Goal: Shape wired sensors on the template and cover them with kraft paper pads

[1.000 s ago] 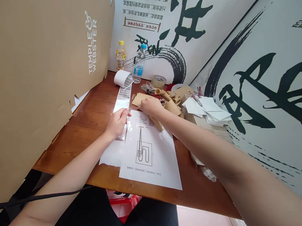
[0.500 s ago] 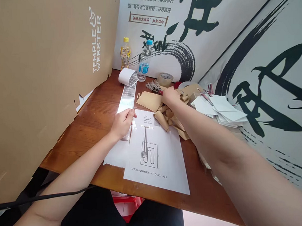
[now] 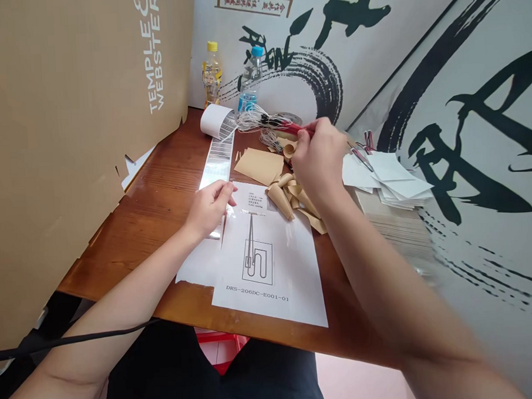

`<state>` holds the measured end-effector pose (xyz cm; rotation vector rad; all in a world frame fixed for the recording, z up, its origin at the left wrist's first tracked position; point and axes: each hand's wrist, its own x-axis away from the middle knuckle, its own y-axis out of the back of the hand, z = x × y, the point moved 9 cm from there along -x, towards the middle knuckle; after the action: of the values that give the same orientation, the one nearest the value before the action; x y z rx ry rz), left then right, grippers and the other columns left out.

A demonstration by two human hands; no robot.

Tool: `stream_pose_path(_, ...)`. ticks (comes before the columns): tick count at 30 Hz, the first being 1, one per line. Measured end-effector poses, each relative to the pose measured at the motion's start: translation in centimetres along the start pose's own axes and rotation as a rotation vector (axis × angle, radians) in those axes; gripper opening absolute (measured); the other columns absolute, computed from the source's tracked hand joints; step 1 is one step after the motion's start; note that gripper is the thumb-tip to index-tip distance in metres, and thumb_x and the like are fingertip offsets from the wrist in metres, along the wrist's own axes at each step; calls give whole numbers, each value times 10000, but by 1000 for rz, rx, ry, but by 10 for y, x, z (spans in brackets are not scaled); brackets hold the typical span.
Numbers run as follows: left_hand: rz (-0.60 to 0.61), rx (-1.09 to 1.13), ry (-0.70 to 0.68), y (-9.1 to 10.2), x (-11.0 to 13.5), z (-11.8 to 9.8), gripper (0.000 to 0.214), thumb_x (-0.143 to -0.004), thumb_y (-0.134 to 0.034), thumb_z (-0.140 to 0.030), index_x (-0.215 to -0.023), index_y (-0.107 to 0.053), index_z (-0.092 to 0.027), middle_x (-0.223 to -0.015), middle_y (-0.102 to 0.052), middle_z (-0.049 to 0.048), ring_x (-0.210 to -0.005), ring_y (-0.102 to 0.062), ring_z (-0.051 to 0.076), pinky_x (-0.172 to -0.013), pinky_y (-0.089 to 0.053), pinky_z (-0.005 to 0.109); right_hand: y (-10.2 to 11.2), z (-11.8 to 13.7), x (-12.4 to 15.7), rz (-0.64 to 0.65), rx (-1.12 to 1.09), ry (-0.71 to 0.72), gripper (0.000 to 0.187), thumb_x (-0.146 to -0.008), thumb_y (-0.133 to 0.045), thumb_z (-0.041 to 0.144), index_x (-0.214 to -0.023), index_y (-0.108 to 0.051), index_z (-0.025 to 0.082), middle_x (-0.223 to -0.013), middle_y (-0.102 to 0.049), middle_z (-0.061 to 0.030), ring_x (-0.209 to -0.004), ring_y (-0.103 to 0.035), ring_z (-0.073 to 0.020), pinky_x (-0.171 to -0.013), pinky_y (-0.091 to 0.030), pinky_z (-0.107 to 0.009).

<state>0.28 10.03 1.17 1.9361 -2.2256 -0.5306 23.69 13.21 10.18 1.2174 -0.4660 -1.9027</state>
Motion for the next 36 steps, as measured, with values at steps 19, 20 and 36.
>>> stream_pose_path(19, 364, 462, 196, -35, 10, 5, 438, -754, -858, -566, -955, -763, -189, -995, -772, 50, -755, -656, 117, -758, -556, 288, -38, 13, 178, 1089, -1302, -660, 423, -810, -816, 560, -981, -714, 187, -905, -778, -67, -777, -710, -142, -718, -557, -287)
stream_pose_path(20, 395, 434, 186, -39, 12, 4, 441, -758, -852, -573, -955, -766, -188, -999, -772, 53, -750, -644, 114, -760, -549, 287, -39, 14, 181, 1107, -1324, -661, 422, -806, -822, 560, -965, -710, 186, -881, -776, -63, -771, -707, -141, -696, -544, -277)
stream_pose_path(36, 24, -94, -224, -22, 36, -37, 166, -909, -690, -298, -1054, -664, -220, -1044, -746, 23, -747, -714, 123, -702, -581, 279, -42, 19, 181, 958, -1257, -640, 250, -833, -782, 364, -920, -588, 232, -785, -662, 41, -721, -760, -160, -629, -606, -274)
